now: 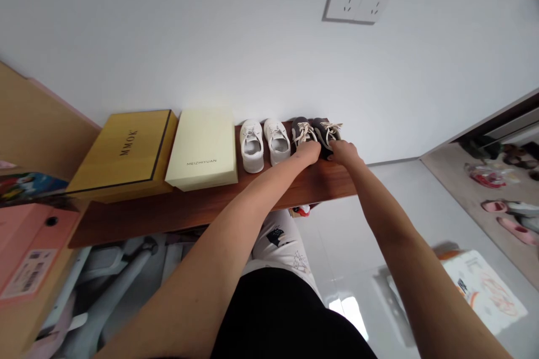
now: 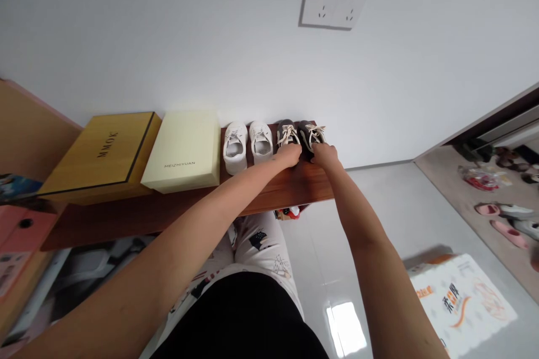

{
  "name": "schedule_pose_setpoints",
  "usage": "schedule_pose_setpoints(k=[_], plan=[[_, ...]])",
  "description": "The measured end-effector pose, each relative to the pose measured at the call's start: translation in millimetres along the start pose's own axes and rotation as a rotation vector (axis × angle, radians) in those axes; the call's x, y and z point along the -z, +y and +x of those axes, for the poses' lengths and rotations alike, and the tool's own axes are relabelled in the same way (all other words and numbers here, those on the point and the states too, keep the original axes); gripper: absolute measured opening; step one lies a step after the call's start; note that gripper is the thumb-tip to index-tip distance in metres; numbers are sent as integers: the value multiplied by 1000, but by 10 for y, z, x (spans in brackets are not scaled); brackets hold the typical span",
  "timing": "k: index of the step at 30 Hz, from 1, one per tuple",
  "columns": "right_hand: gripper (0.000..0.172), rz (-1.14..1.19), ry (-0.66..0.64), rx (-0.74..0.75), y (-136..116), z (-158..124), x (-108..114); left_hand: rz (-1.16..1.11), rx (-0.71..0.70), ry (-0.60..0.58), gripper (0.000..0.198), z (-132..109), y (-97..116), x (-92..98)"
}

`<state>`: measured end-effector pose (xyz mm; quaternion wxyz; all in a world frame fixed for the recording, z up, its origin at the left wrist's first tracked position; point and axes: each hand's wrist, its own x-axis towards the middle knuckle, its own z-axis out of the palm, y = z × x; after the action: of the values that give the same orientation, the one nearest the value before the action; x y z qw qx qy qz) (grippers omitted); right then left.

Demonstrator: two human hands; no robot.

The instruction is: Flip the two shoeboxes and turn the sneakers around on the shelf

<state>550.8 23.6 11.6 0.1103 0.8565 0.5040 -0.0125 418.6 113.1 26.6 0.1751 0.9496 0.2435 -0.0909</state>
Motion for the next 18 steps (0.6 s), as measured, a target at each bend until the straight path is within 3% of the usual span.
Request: schedule_pose_setpoints(k=[11,15,18], plan=[[34,56,57,22,-49,-10,-89,3,-22,169,32,-35,9,-82],[43,120,226,-28,-155,-175,-134,12,-105,382,35,-250,-21,-151],[50,281,418,-45,-324,-388,-162,-94,-155,492,40,-609,-129,-244]])
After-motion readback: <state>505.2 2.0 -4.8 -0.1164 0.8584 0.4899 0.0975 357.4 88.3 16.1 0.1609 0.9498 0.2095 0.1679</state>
